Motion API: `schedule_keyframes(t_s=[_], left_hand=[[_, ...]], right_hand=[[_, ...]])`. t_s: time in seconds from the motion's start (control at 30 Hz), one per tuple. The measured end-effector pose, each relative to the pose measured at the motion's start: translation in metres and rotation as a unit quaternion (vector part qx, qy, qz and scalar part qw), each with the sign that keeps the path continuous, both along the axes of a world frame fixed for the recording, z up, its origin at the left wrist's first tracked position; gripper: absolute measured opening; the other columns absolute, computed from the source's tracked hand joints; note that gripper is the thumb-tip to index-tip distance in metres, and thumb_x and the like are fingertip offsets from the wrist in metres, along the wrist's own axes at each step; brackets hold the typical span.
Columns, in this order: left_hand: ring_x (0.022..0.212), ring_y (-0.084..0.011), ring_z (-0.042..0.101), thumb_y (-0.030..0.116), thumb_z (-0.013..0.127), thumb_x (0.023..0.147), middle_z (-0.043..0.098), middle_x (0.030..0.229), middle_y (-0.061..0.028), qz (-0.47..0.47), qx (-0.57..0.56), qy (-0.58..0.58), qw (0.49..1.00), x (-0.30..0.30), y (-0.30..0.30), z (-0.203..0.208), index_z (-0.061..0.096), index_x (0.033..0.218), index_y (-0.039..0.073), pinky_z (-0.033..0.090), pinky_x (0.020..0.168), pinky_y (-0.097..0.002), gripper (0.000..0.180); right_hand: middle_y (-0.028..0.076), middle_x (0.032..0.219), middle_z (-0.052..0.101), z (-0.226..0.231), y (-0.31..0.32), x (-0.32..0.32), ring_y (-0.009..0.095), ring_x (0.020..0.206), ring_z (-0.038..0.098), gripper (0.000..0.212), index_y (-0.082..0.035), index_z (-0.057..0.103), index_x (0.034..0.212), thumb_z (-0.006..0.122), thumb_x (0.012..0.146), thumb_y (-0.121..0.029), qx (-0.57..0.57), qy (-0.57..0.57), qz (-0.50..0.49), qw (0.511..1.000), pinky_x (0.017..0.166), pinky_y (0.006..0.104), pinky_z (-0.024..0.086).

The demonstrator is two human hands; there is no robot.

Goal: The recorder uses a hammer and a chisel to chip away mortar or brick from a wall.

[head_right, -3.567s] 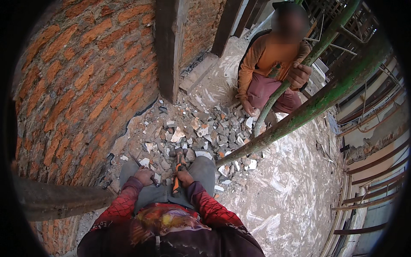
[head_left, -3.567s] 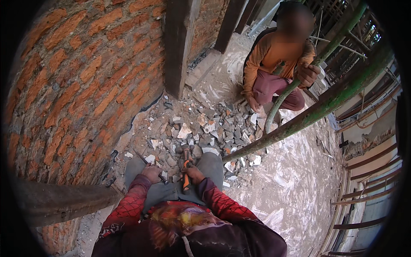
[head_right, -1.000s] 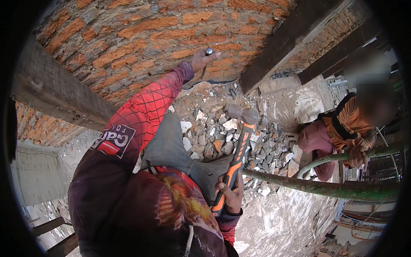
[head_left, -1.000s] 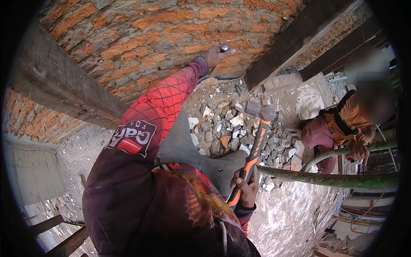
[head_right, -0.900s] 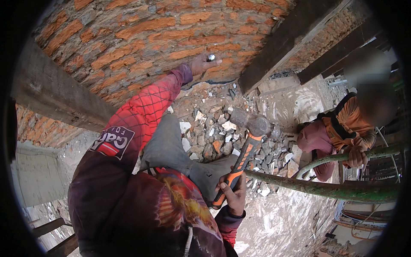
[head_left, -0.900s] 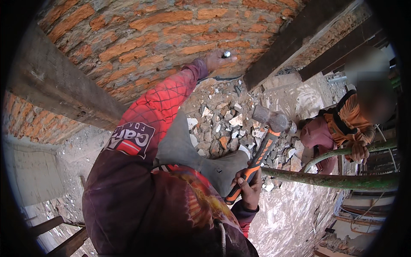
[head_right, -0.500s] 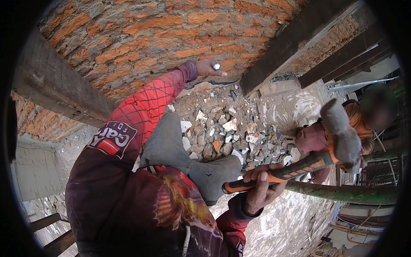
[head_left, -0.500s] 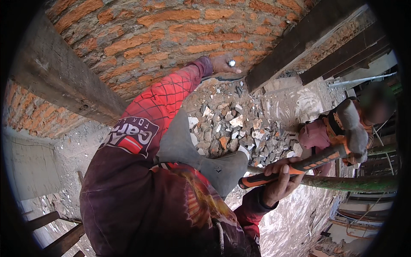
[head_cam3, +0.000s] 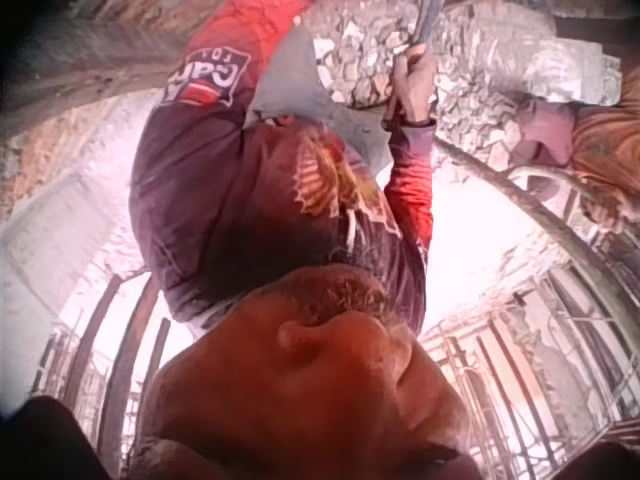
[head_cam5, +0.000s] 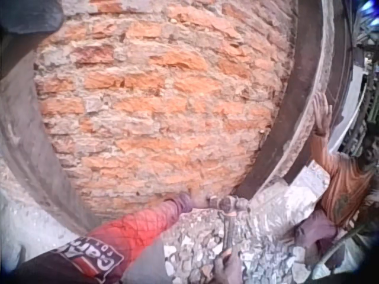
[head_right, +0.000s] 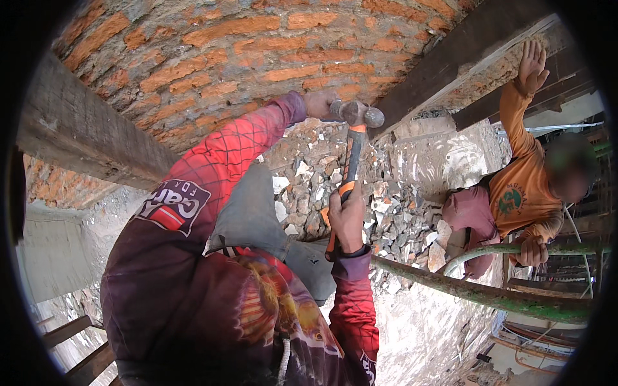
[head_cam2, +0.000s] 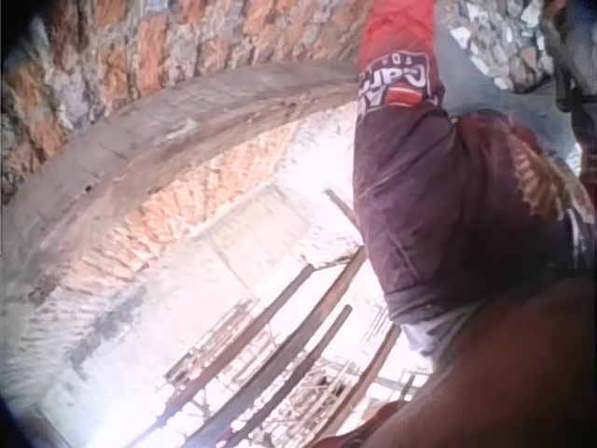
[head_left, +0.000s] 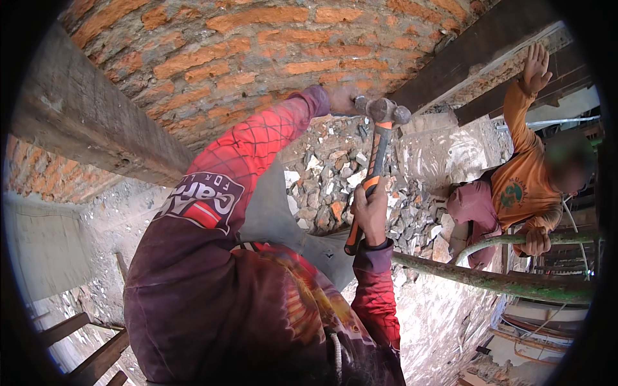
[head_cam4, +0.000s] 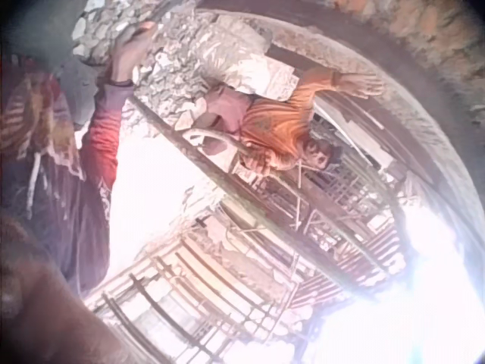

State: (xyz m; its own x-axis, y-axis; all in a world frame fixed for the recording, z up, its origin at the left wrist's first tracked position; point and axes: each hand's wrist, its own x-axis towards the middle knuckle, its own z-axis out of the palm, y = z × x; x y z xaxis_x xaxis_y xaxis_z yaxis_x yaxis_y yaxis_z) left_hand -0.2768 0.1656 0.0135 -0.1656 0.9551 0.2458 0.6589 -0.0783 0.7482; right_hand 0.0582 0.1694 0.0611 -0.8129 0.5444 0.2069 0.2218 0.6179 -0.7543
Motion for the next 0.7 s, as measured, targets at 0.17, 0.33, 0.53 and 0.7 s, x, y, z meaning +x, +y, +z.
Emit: schedule_keyframes(t_s=[0.17,0.33,0.53,0.7], left_hand=[[0.072,-0.0145,0.054,0.047,0.070,0.086,0.060,0.075,-0.0038,0.025,-0.050,-0.028,0.998,-0.012,-0.002,0.014,0.065,0.098,0.001,0.044,0.067,-0.0340,0.048],[0.074,-0.0154,0.052,0.052,0.073,0.082,0.058,0.076,-0.0028,0.027,0.021,-0.054,0.998,-0.002,0.006,0.041,0.061,0.119,0.004,0.043,0.069,-0.0327,0.061],[0.094,-0.0213,0.056,0.054,0.072,0.082,0.063,0.095,-0.0074,0.030,0.032,-0.091,0.995,-0.012,0.014,0.024,0.056,0.129,0.008,0.044,0.089,-0.0349,0.068],[0.109,-0.0234,0.056,0.052,0.072,0.082,0.064,0.114,-0.0130,0.066,0.101,0.004,0.993,-0.020,0.015,-0.003,0.052,0.134,0.005,0.041,0.097,-0.0362,0.073]], right_hand=[[0.000,0.062,0.053,0.055,-0.006,0.028,0.007,0.050,0.052,0.011,-0.001,0.049,0.102,0.054,0.094,-0.007,-0.236,-0.035,0.001,0.971,0.043,0.0218,0.039],[0.008,0.070,0.057,0.179,-0.014,0.061,0.012,0.050,0.051,0.022,0.003,0.049,0.109,0.060,0.091,-0.006,-0.145,0.285,-0.027,0.947,0.046,0.0244,0.042],[0.012,0.071,0.050,0.301,0.036,0.062,0.022,0.054,0.050,0.031,0.007,0.055,0.101,0.046,0.098,-0.022,0.137,0.602,-0.019,0.786,0.049,0.0300,0.044],[0.015,0.064,0.052,0.183,-0.008,-0.034,0.021,0.050,0.054,0.009,0.000,0.044,0.094,0.052,0.092,-0.003,0.077,0.621,0.033,0.779,0.046,0.0316,0.051]])
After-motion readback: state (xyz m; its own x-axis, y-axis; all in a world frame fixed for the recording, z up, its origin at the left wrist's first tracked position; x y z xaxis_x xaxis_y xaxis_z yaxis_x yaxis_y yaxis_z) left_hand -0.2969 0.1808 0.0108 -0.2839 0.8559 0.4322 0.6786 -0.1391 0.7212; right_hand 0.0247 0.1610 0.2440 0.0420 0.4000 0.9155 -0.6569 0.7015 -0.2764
